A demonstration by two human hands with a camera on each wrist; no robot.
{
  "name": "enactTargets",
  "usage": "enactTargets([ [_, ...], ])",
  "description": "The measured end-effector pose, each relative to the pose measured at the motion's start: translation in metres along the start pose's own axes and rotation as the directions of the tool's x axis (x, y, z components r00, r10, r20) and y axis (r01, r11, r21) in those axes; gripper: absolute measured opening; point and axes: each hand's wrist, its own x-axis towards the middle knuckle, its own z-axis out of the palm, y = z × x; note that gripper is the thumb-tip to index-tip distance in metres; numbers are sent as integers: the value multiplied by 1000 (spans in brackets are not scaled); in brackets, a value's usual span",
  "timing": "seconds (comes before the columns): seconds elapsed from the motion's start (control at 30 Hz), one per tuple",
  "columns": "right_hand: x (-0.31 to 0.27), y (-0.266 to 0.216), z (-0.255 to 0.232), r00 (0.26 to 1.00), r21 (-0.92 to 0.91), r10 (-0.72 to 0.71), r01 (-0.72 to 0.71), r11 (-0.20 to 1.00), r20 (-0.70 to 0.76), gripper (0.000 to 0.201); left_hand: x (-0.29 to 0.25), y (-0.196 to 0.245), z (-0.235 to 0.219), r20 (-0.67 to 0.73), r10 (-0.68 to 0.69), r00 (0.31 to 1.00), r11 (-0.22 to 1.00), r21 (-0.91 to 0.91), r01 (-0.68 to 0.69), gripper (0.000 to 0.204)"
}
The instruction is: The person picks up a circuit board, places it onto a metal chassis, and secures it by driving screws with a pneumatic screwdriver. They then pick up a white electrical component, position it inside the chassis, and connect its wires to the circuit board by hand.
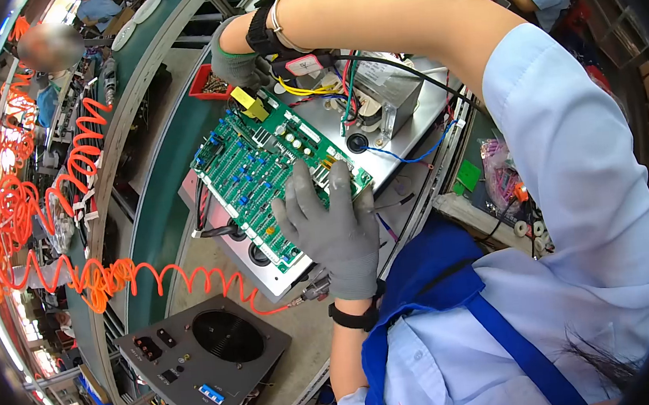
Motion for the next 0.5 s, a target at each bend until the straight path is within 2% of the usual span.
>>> enactTargets([
  [0.13,8,0,2,998,-9,5,-6,1000,-64,22,0,1,2,-19,-13,1000,1000,-6,13,44],
  [0.2,19,1,1,999,-79,47,-49,996,-17,35,0,2,4,-32,-12,999,1000,-27,11,42],
  [0.23,17,1,1,999,-75,47,-48,996,-19,35,0,2,4,-30,-10,999,1000,-24,9,42],
  [0.33,11,-1,2,997,-56,62,-65,996,-48,34,0,3,6,-40,-7,999,1000,-12,7,41],
  [0.43,3,-3,2,994,-165,31,-48,985,-104,33,-1,3,8,-64,-5,998,1000,9,5,40],
  [0.5,-2,-6,3,992,-165,17,-39,985,-129,22,-1,4,8,-63,-4,998,1000,15,5,41],
])
